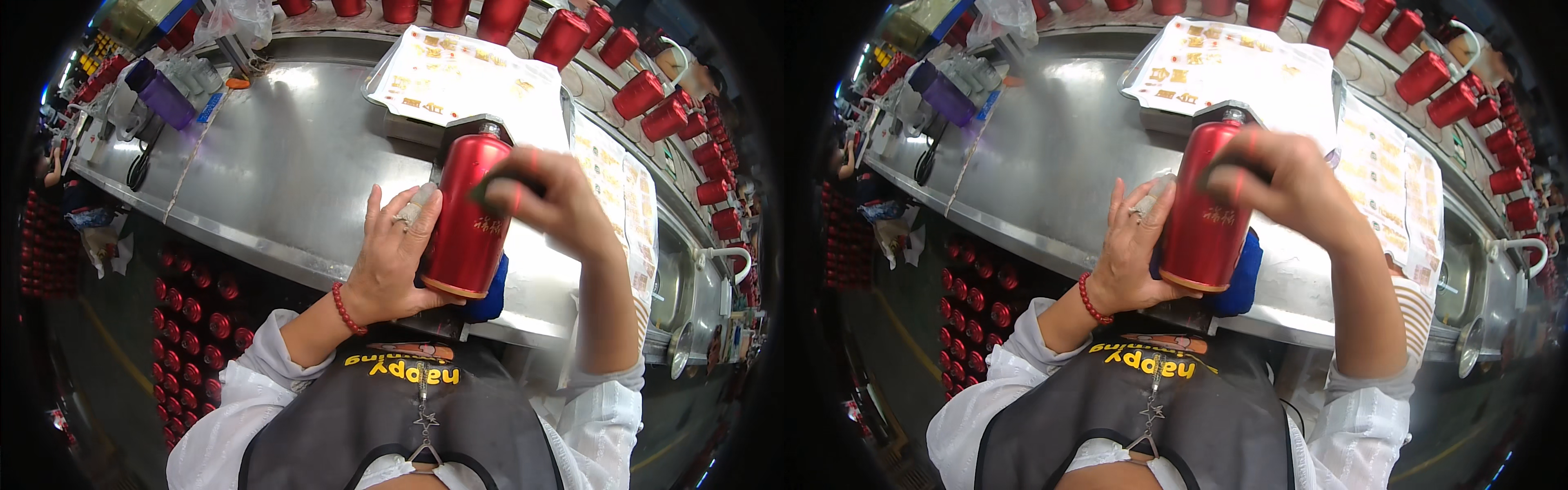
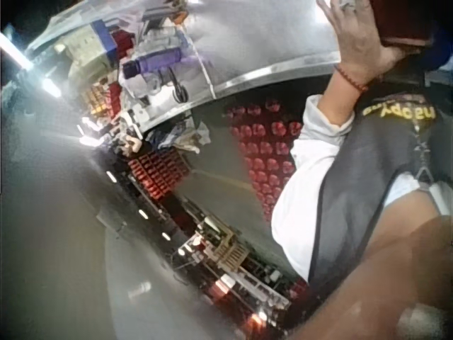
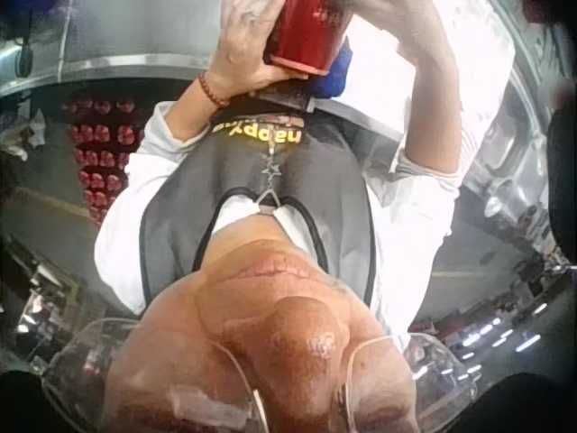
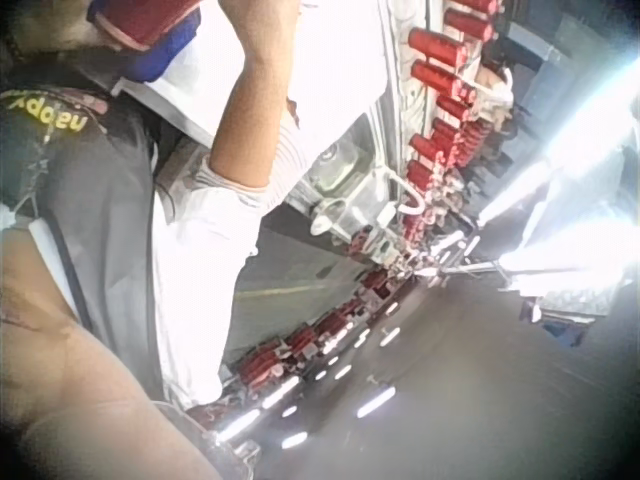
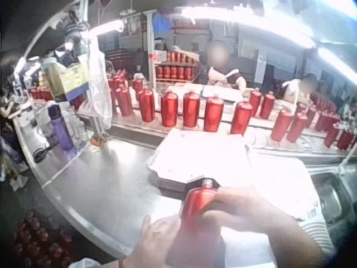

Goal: The person applies stickers to red metal cans on a production line. They peel stickers from a sheet, place them on the can, and smooth them with a green tool. The person repeats this process for multiple cans, moving each finished can aside and picking up a new one.

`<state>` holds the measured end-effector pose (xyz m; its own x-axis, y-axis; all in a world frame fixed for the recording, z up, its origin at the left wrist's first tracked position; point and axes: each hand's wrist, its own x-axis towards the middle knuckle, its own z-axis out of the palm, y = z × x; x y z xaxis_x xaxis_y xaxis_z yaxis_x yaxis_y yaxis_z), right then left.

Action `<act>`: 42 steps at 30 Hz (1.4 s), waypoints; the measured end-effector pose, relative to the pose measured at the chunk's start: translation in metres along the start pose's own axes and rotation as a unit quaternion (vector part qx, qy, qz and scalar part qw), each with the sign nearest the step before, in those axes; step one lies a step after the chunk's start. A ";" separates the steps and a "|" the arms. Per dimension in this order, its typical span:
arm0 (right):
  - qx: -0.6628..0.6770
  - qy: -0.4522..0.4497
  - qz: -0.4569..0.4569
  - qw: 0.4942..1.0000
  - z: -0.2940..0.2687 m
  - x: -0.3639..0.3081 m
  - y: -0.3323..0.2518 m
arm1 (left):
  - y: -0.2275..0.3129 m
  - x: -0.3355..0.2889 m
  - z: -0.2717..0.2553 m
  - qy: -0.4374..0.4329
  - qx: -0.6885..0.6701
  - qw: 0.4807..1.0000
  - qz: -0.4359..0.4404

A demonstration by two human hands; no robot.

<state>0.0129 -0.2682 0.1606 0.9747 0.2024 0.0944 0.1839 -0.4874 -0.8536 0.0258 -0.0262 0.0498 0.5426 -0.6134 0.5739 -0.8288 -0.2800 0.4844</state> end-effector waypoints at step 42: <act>-0.086 0.121 -0.068 0.987 -0.003 -0.023 0.024 | -0.055 0.088 -0.009 0.014 -0.125 0.985 0.118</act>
<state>-0.0044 -0.2865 0.1394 0.9379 0.0774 0.3381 0.3127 -0.6104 -0.7277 0.1208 -0.0581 0.0795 0.3458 -0.6182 0.7059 -0.8745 0.0604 0.4813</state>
